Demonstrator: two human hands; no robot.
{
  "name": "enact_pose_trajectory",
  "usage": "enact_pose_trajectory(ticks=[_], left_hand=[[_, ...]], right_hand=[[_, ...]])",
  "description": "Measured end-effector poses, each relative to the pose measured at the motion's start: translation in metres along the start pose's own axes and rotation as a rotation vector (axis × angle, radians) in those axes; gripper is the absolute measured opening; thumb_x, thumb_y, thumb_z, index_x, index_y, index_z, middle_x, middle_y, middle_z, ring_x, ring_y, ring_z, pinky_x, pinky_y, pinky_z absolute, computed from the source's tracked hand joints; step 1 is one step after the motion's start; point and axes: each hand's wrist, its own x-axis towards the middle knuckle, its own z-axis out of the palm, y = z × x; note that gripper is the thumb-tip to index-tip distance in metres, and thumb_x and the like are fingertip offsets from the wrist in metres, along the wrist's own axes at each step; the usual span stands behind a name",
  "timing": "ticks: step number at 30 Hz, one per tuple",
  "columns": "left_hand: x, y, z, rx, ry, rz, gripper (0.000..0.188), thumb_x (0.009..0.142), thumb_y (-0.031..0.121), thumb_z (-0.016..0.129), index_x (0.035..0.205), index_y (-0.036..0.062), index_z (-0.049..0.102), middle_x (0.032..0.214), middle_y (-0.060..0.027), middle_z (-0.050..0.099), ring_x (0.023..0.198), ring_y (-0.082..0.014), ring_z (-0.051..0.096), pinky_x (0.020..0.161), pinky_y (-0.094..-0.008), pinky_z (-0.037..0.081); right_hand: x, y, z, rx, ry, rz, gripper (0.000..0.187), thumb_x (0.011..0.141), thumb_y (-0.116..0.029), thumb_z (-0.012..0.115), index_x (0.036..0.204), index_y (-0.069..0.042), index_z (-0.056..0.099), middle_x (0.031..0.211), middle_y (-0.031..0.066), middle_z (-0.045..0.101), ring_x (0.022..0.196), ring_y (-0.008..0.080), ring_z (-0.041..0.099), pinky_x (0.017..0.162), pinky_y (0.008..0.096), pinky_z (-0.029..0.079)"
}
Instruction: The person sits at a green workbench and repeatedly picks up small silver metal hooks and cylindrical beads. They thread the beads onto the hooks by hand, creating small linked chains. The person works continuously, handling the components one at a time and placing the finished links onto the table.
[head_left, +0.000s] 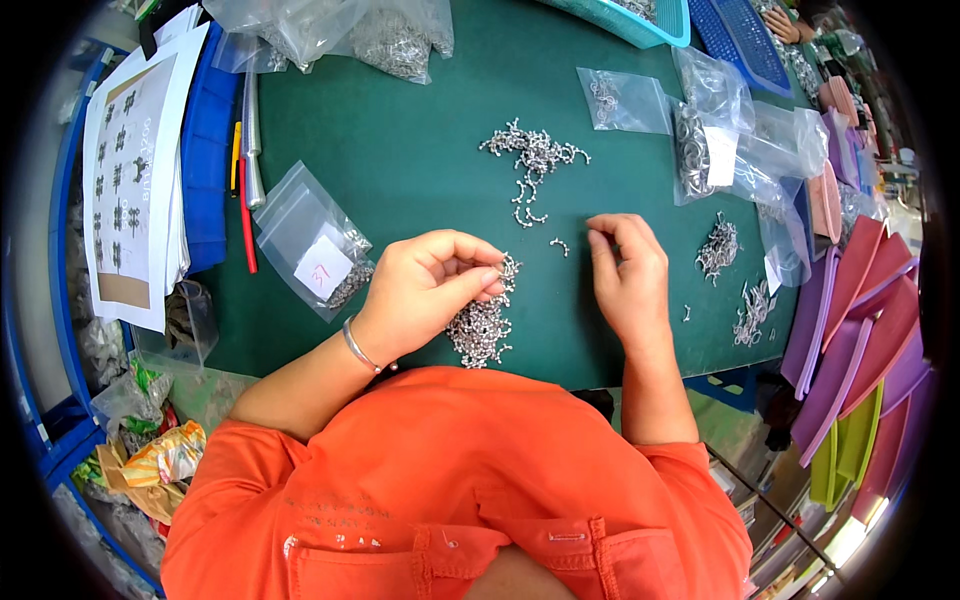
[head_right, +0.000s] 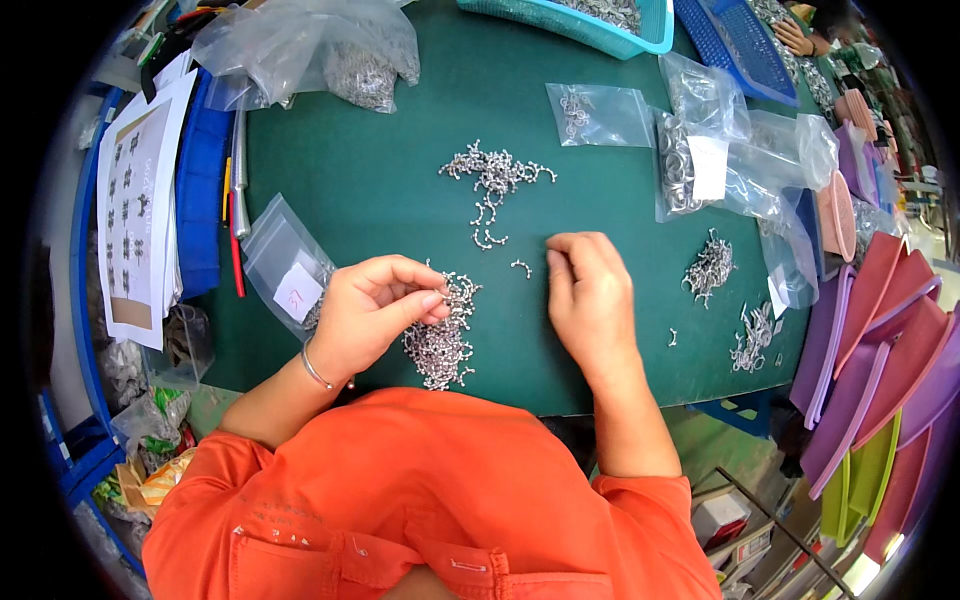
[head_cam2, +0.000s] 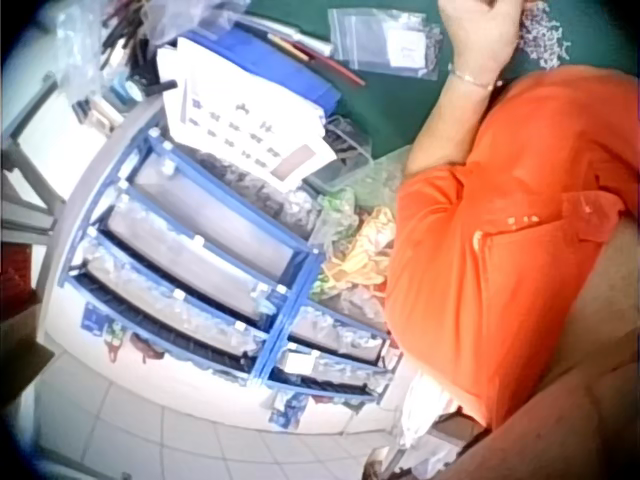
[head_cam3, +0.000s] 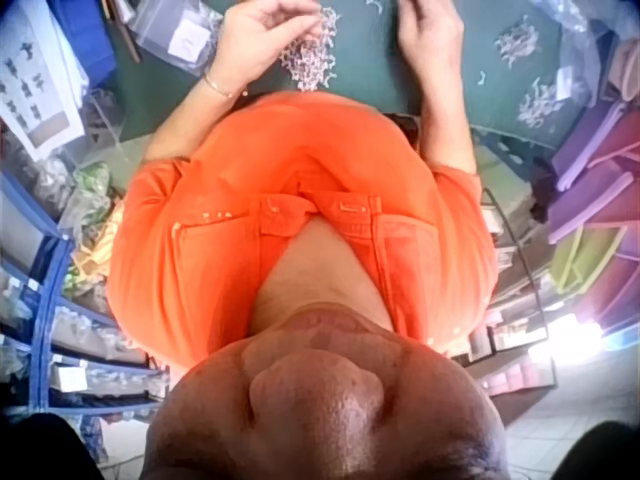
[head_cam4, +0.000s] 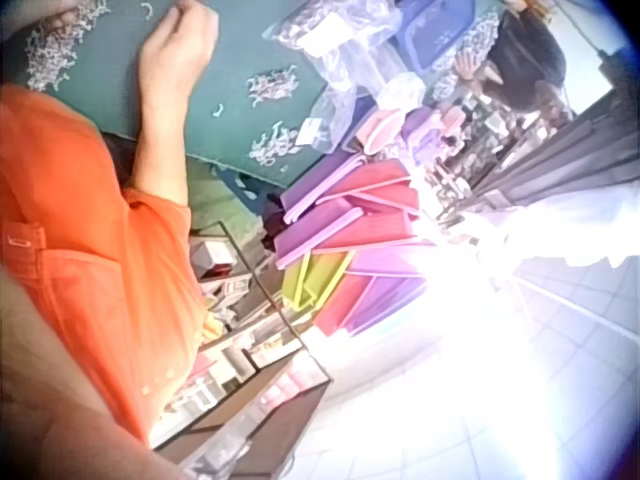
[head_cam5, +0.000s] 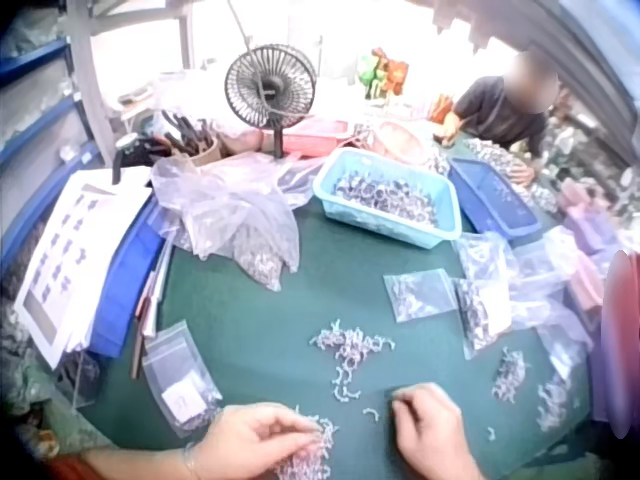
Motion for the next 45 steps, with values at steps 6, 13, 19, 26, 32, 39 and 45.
enact_pose_trajectory(ticks=[6,13,19,26,32,39,45], left_hand=[[-0.002,-0.001,-0.004,0.141,0.062,0.087,0.018,0.088,-0.009,0.064,0.106,-0.0050,0.063,0.100,-0.0117,0.068,0.093,-0.0181,0.069,0.084,-0.0296,0.057],[-0.003,-0.001,-0.003,0.078,0.022,0.157,0.014,0.087,-0.011,0.065,0.100,-0.0048,0.063,0.101,-0.0140,0.068,0.093,-0.0193,0.069,0.086,-0.0309,0.057],[-0.005,-0.001,-0.003,0.378,0.020,0.220,0.011,0.085,-0.008,0.067,0.094,-0.0026,0.067,0.099,-0.0097,0.068,0.080,-0.0114,0.064,0.072,-0.0242,0.053],[-0.006,0.009,-0.004,0.685,-0.032,0.250,0.012,0.083,-0.002,0.072,0.094,0.0011,0.070,0.092,-0.0032,0.065,0.067,-0.0050,0.054,0.059,-0.0204,0.045],[0.002,0.008,-0.001,0.043,-0.064,-0.062,0.019,0.088,0.000,0.070,0.105,-0.0037,0.064,0.096,-0.0064,0.067,0.086,-0.0107,0.066,0.076,-0.0238,0.055],[0.000,0.002,0.002,0.078,0.026,0.081,0.012,0.087,-0.006,0.068,0.098,-0.0033,0.062,0.098,-0.0100,0.067,0.090,-0.0162,0.067,0.083,-0.0285,0.056],[-0.001,-0.001,0.002,0.313,0.029,0.352,0.014,0.085,-0.009,0.068,0.095,-0.0019,0.062,0.098,-0.0105,0.068,0.093,-0.0171,0.067,0.083,-0.0282,0.056]], right_hand=[[-0.006,-0.005,0.010,-0.118,-0.109,-0.085,0.010,0.079,-0.001,0.070,0.088,-0.003,0.065,0.089,0.0118,0.060,0.084,0.0324,0.058,0.075,0.0419,0.049],[-0.008,-0.007,0.013,-0.114,-0.074,-0.134,0.010,0.081,0.003,0.066,0.087,-0.002,0.060,0.086,0.0116,0.061,0.079,0.0317,0.060,0.070,0.0405,0.050],[-0.013,-0.018,0.013,0.474,-0.197,0.154,0.006,0.088,0.006,0.062,0.091,0.001,0.060,0.087,0.0108,0.063,0.075,0.0202,0.066,0.065,0.0292,0.053],[-0.016,-0.026,0.020,0.656,-0.153,0.103,0.013,0.085,0.009,0.064,0.094,0.000,0.060,0.088,0.0106,0.065,0.078,0.0187,0.067,0.068,0.0282,0.054],[-0.009,-0.038,0.019,0.439,-0.076,-0.375,0.020,0.078,0.007,0.071,0.092,-0.002,0.061,0.088,0.0132,0.067,0.077,0.0299,0.067,0.071,0.0348,0.055],[0.023,-0.012,0.023,0.033,-0.138,-0.326,0.015,0.079,0.000,0.071,0.093,-0.004,0.066,0.092,0.0089,0.062,0.085,0.0306,0.059,0.076,0.0410,0.049],[0.016,0.001,0.028,0.021,-0.180,-0.244,0.018,0.076,0.000,0.073,0.092,-0.004,0.065,0.093,0.0081,0.059,0.090,0.0303,0.058,0.079,0.0411,0.046]])
